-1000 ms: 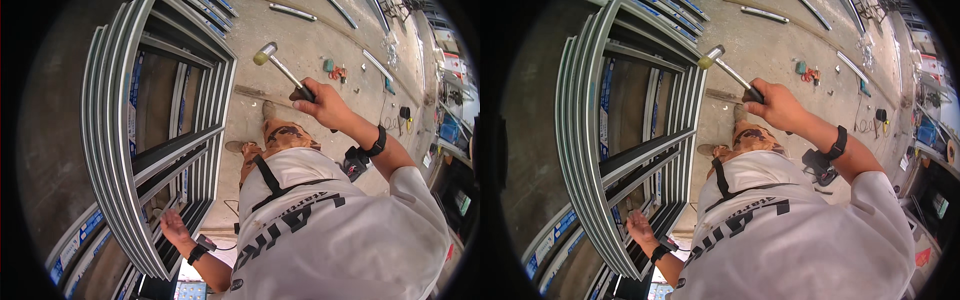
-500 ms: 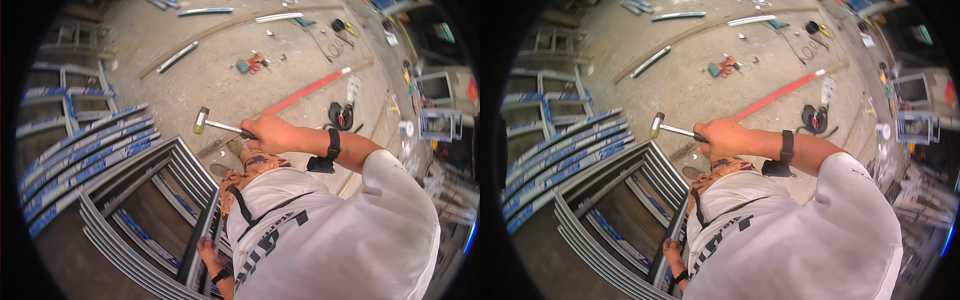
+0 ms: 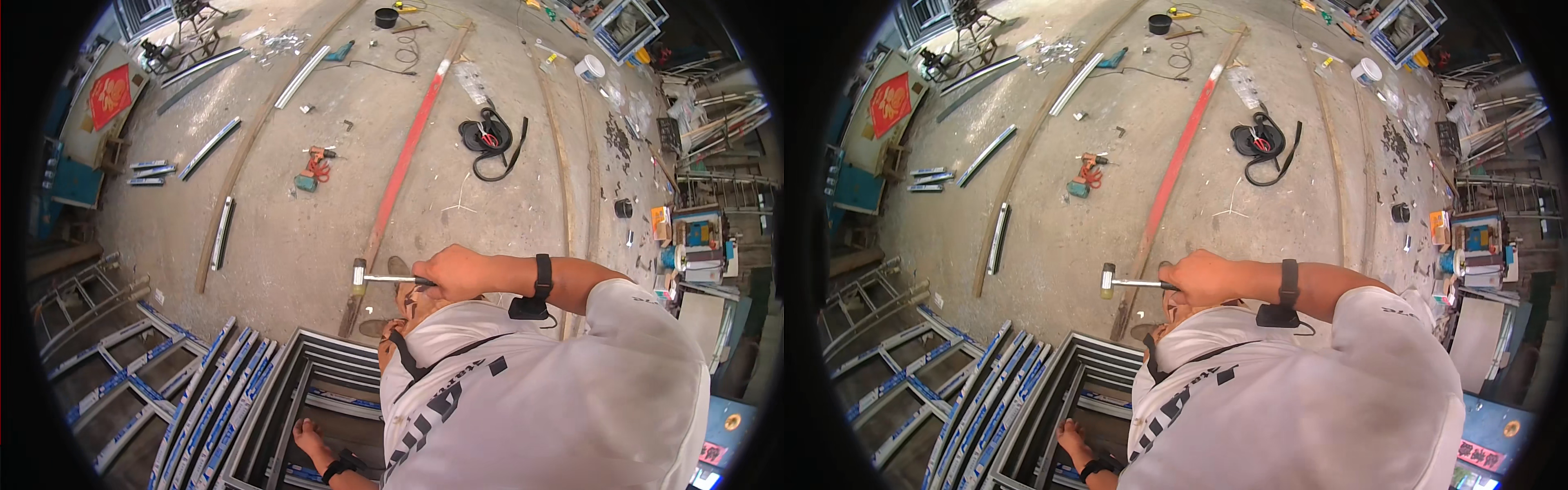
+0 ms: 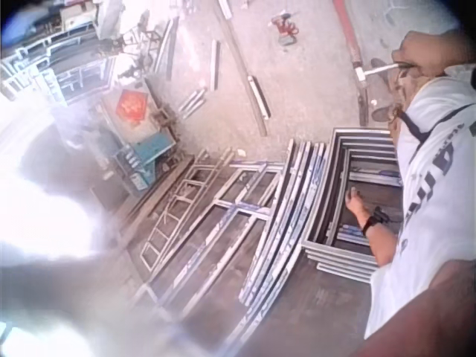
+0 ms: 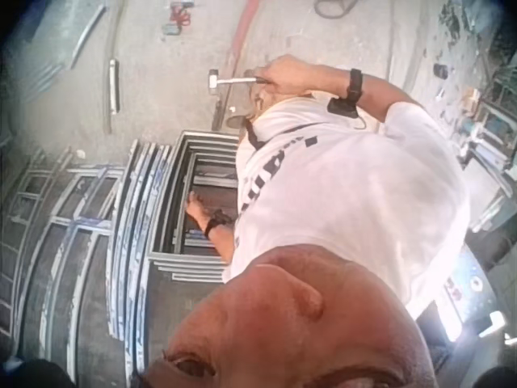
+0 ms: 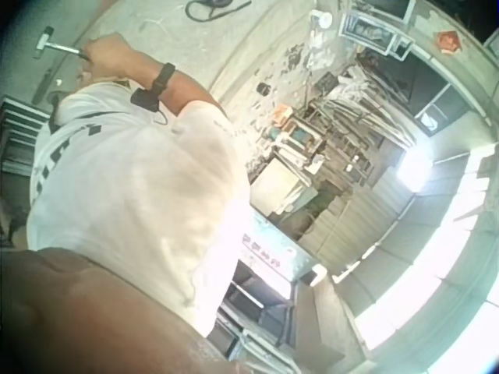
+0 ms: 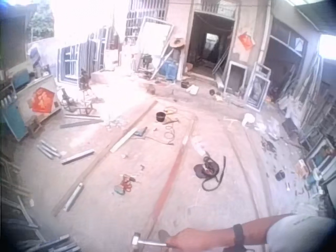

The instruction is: Use a mallet to secure components of a metal window frame and move the finished frames.

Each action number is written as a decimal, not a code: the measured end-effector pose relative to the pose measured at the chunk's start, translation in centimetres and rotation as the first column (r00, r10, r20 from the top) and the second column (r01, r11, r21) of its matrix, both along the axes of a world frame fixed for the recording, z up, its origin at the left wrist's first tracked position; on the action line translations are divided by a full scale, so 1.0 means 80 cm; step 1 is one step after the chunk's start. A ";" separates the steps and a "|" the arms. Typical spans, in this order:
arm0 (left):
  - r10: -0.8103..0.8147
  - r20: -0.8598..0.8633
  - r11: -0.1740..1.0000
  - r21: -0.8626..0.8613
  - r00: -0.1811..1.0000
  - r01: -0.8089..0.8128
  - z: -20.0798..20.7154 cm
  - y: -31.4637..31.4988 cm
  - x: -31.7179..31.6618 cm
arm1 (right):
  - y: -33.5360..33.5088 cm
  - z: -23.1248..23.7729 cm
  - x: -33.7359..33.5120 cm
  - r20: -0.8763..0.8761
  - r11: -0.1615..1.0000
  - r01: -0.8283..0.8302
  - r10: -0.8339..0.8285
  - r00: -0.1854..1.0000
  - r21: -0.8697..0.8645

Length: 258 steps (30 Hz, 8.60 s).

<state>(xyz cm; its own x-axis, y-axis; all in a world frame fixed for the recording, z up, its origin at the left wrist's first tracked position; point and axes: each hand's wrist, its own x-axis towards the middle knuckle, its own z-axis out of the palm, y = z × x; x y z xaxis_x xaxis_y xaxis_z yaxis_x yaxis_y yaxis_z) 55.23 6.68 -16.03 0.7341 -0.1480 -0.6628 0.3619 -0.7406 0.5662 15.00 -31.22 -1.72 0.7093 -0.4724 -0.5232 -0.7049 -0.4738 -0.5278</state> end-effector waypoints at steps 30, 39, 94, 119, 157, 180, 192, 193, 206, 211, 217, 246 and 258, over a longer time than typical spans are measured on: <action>-0.516 -0.150 0.828 0.161 0.843 0.536 0.109 -0.236 -0.095 | -0.113 -0.046 -0.130 0.038 0.946 0.308 -0.313 0.949 0.097; -0.352 -0.128 0.854 0.361 0.927 0.374 0.142 -0.130 -0.110 | -0.129 -0.075 -0.105 0.125 0.931 0.338 -0.355 0.927 0.141; -0.618 -0.354 0.720 0.105 0.702 0.686 -0.057 -0.334 0.146 | -0.023 0.013 -0.010 -0.283 0.804 0.594 -0.572 0.770 -0.009; -0.837 -0.098 0.539 0.014 0.538 0.842 0.034 -0.507 -0.049 | -0.242 -0.033 -0.155 -0.106 0.768 0.623 -0.638 0.762 -0.147; -0.973 0.000 0.201 -0.493 0.232 0.847 0.151 -1.182 -0.189 | -0.579 -0.032 -0.006 0.201 0.778 0.615 -0.587 0.784 -0.130; -0.965 0.257 -0.102 -0.571 0.060 0.814 0.114 -1.580 -0.459 | -0.919 0.014 -0.240 0.121 0.579 0.753 -0.810 0.573 0.313; -0.931 0.178 -0.340 -0.108 -0.318 0.934 0.001 -1.744 -0.409 | -1.038 -0.062 -0.287 -0.016 0.484 0.871 -0.874 0.487 0.087; -0.963 0.105 -0.255 -0.070 -0.247 0.965 -0.016 -1.745 -0.380 | -1.044 -0.069 -0.295 -0.092 0.447 0.890 -0.886 0.454 0.088; -0.794 -0.343 0.420 0.286 0.502 0.861 0.046 -1.578 -0.224 | -1.083 -0.195 -0.410 -0.431 0.325 0.931 -0.826 0.364 0.163; -0.863 -0.402 0.227 0.236 0.307 0.945 0.077 -1.584 -0.311 | -1.036 -0.256 -0.457 -0.445 0.067 0.993 -0.890 0.102 0.095; -0.962 -0.248 0.079 0.158 0.117 0.984 0.110 -1.649 -0.388 | -0.943 -0.295 -0.517 -0.453 -0.370 0.923 -0.844 -0.287 0.106; -0.720 -0.279 0.624 0.142 0.636 0.769 -0.062 -1.482 -0.212 | -1.168 -0.229 -0.499 -0.429 -0.104 0.938 -0.902 0.052 0.332; -0.505 -0.073 0.863 -0.003 0.860 0.506 -0.021 -1.652 -0.090 | -1.418 -0.144 -0.246 -0.072 0.613 0.743 -0.756 0.650 0.270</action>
